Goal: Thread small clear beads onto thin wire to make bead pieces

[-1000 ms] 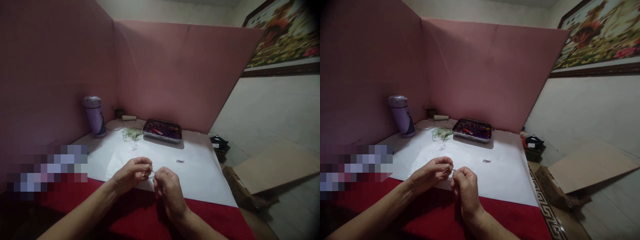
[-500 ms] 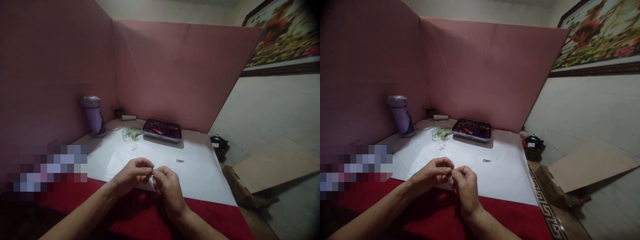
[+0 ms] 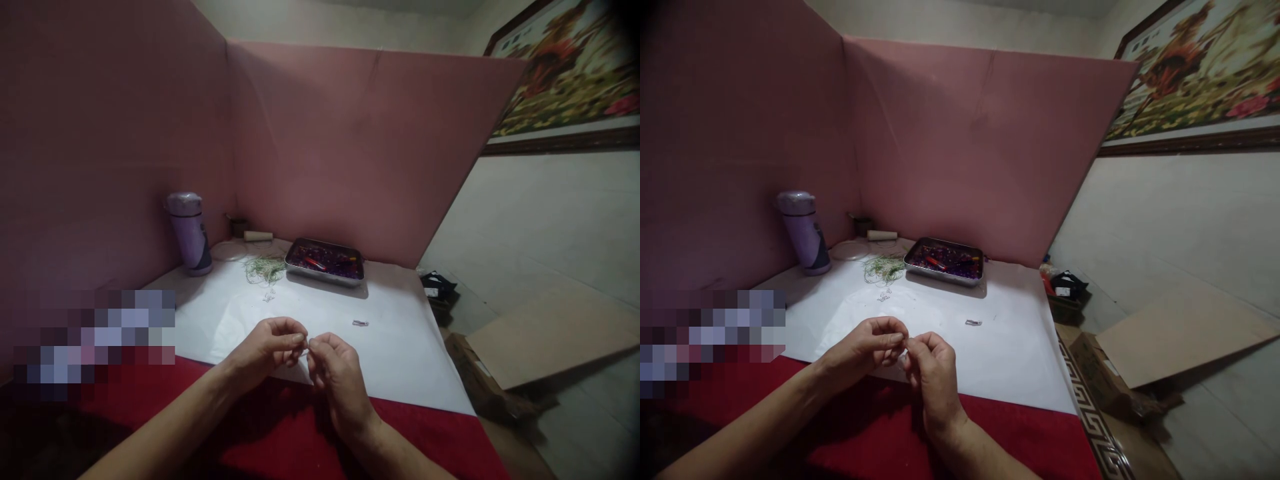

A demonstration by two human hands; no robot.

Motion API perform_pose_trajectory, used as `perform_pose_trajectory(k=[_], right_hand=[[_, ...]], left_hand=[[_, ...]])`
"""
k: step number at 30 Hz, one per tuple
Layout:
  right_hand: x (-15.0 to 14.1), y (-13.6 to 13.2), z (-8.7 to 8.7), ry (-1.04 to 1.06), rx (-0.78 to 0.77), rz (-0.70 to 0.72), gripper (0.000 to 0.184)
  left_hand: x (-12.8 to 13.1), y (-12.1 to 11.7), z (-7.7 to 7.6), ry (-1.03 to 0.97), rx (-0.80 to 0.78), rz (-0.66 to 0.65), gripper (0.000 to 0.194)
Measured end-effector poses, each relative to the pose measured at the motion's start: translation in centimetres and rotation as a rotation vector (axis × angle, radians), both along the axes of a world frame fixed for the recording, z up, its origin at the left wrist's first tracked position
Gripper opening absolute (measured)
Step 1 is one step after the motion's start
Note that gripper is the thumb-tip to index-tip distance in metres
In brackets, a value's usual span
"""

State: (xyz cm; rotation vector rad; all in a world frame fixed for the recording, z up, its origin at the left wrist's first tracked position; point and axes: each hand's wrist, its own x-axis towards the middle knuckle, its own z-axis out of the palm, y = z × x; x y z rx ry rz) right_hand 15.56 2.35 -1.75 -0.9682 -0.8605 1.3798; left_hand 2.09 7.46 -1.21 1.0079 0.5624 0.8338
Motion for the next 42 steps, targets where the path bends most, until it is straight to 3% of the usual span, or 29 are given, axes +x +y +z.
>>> perform_pose_trajectory(k=[8,42], right_hand=[[0.00,-0.33,0.08,0.026,0.012,0.011,0.019],[-0.04,-0.35,0.04,0.007,0.014,0.028,0.017]], left_hand=[[-0.18,0.17,0.17,-0.025,-0.089,0.065,0.014],[-0.23,0.32,-0.24,0.002,-0.058,0.064,0.013]])
